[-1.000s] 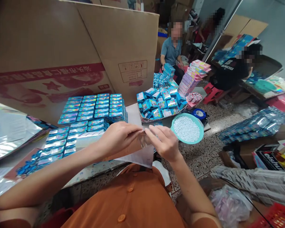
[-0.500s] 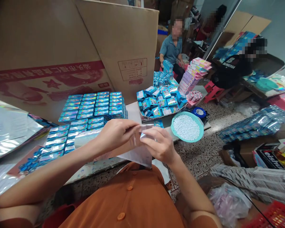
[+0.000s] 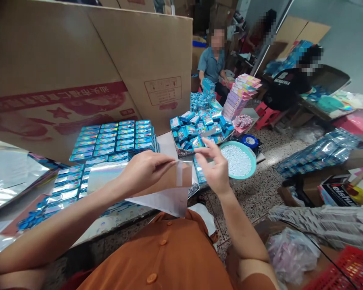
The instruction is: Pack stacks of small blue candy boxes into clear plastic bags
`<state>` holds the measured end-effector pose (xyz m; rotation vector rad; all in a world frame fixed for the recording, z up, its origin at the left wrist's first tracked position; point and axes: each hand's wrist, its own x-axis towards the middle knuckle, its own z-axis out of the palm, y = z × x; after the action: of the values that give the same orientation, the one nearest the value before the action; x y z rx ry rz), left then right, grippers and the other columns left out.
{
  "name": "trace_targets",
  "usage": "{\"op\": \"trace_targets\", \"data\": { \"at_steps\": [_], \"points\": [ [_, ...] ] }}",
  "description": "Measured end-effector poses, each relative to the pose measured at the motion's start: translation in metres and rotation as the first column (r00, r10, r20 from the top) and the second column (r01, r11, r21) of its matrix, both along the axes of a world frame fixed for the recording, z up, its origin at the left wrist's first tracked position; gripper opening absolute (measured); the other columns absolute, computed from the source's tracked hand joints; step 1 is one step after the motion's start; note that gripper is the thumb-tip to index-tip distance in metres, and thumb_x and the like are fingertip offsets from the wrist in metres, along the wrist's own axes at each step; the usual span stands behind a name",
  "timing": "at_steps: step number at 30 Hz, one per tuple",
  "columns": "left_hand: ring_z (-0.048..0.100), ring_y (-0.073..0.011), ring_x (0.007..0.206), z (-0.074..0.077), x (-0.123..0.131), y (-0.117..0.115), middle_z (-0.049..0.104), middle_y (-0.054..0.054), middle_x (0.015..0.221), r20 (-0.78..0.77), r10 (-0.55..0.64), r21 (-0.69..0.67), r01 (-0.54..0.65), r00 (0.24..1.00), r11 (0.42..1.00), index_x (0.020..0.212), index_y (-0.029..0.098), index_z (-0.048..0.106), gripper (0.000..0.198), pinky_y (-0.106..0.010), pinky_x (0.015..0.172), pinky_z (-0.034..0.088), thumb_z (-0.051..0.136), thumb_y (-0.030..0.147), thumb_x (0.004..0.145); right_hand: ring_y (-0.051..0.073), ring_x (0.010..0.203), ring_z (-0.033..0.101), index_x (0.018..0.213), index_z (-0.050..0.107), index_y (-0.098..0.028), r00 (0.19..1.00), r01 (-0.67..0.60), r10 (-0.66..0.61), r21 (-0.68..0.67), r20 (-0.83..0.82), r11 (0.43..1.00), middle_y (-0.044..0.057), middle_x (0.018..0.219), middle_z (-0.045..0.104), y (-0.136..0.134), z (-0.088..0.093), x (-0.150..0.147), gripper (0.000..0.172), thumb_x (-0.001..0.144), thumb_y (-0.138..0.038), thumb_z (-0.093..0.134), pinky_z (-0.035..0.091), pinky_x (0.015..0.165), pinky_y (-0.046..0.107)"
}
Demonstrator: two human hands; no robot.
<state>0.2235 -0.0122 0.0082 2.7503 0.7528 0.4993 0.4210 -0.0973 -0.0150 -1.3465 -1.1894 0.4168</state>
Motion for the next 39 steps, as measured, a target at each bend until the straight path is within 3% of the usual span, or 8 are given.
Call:
{"op": "trace_targets", "data": {
  "at_steps": [3, 5, 9, 16, 24, 33, 39],
  "points": [
    [0.065, -0.0166, 0.069, 0.004, 0.001, -0.003, 0.072, -0.003, 0.077, -0.022, -0.032, 0.034, 0.033, 0.999, 0.999, 0.090, 0.021, 0.070, 0.028, -0.027, 0.061, 0.038, 0.043, 0.029, 0.094, 0.015, 0.092, 0.066, 0.128, 0.052, -0.027, 0.951, -0.187, 0.205, -0.099, 0.229, 0.977, 0.000, 0.098, 0.071, -0.004, -0.004, -0.011, 0.047, 0.083, -0.025, 0.063, 0.050, 0.091, 0.032],
    [0.065, -0.0163, 0.068, 0.007, 0.001, -0.005, 0.072, -0.003, 0.075, -0.037, -0.049, 0.049, 0.051, 0.998, 0.997, 0.089, 0.020, 0.070, 0.030, -0.027, 0.061, 0.038, 0.042, 0.028, 0.094, 0.015, 0.093, 0.066, 0.129, 0.051, -0.027, 0.912, -0.197, 0.223, -0.110, 0.344, 0.974, -0.001, 0.096, 0.071, -0.006, -0.007, -0.013, 0.045, 0.085, -0.024, 0.062, 0.050, 0.091, 0.032],
    [0.065, -0.0162, 0.068, 0.011, -0.001, -0.009, 0.072, -0.005, 0.076, -0.058, -0.054, 0.086, 0.059, 0.997, 0.995, 0.089, 0.019, 0.070, 0.031, -0.028, 0.062, 0.039, 0.040, 0.026, 0.094, 0.016, 0.095, 0.064, 0.129, 0.051, -0.027, 0.838, -0.140, 0.118, 0.001, 0.532, 0.990, 0.000, 0.098, 0.071, -0.007, -0.009, -0.013, 0.045, 0.086, -0.021, 0.061, 0.051, 0.090, 0.033],
    [0.064, -0.0171, 0.066, 0.012, -0.003, -0.010, 0.071, -0.006, 0.074, -0.056, -0.019, 0.164, 0.028, 0.998, 0.986, 0.090, 0.018, 0.071, 0.027, -0.029, 0.062, 0.041, 0.046, 0.030, 0.091, 0.017, 0.092, 0.064, 0.134, 0.047, -0.026, 0.770, -0.151, 0.042, 0.118, 0.637, 0.981, 0.002, 0.104, 0.071, -0.008, -0.010, -0.015, 0.049, 0.087, -0.016, 0.058, 0.055, 0.085, 0.034],
    [0.065, -0.0179, 0.069, 0.012, -0.008, -0.010, 0.072, -0.006, 0.077, -0.031, 0.030, 0.064, -0.028, 0.999, 0.998, 0.090, 0.020, 0.071, 0.031, -0.027, 0.061, 0.041, 0.043, 0.030, 0.093, 0.019, 0.108, 0.063, 0.141, 0.039, -0.029, 0.576, -0.189, -0.141, 0.299, 0.805, 0.936, -0.001, 0.113, 0.069, -0.008, -0.028, -0.013, 0.062, 0.085, -0.008, 0.057, 0.056, 0.089, 0.033],
    [0.065, -0.0166, 0.067, 0.014, -0.014, -0.009, 0.073, -0.005, 0.078, -0.011, 0.058, -0.021, -0.058, 0.998, 0.998, 0.088, 0.021, 0.072, 0.029, -0.025, 0.057, 0.038, 0.045, 0.031, 0.092, 0.021, 0.116, 0.058, 0.138, 0.044, -0.026, 0.532, -0.237, -0.212, 0.384, 0.820, 0.892, 0.002, 0.111, 0.070, -0.007, -0.034, -0.015, 0.056, 0.085, -0.012, 0.060, 0.057, 0.089, 0.034],
    [0.065, -0.0162, 0.067, 0.014, -0.016, -0.006, 0.073, -0.005, 0.079, -0.039, 0.063, -0.036, -0.065, 0.997, 0.997, 0.088, 0.021, 0.072, 0.028, -0.025, 0.058, 0.039, 0.046, 0.030, 0.092, 0.016, 0.103, 0.065, 0.135, 0.046, -0.030, 0.615, -0.214, -0.212, 0.419, 0.759, 0.882, 0.000, 0.104, 0.072, -0.002, -0.038, -0.019, 0.058, 0.083, -0.014, 0.064, 0.058, 0.086, 0.031]
  ]
}}
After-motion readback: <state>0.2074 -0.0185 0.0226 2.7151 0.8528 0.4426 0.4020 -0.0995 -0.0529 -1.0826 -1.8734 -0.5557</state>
